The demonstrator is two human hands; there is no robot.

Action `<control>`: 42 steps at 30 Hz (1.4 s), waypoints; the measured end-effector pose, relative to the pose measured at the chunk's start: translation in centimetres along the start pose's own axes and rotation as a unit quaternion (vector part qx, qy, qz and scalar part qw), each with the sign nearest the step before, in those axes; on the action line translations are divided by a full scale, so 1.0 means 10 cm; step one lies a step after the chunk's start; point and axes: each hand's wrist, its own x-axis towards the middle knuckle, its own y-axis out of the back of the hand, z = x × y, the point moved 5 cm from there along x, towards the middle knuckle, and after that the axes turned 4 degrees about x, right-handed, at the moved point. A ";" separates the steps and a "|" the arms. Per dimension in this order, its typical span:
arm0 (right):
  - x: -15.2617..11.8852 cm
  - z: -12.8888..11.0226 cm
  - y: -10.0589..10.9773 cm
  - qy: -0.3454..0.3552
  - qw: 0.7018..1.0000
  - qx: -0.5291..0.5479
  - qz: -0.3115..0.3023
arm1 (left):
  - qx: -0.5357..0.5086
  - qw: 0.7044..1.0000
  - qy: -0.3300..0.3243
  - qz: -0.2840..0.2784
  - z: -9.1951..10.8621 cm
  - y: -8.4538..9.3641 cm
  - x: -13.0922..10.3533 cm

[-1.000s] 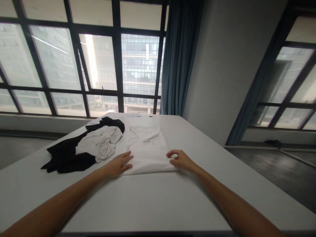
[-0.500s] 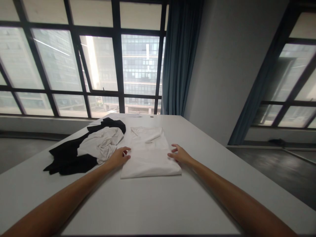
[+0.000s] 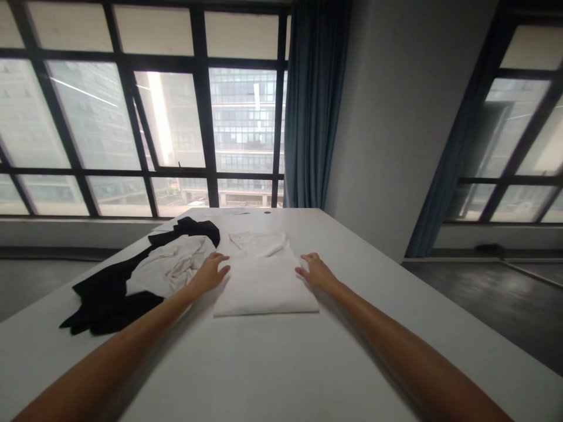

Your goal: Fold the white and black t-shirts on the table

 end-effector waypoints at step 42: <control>-0.59 -0.37 0.62 0.176 0.913 0.265 -0.254 | -0.260 0.912 -0.126 -0.292 0.61 0.78 -0.68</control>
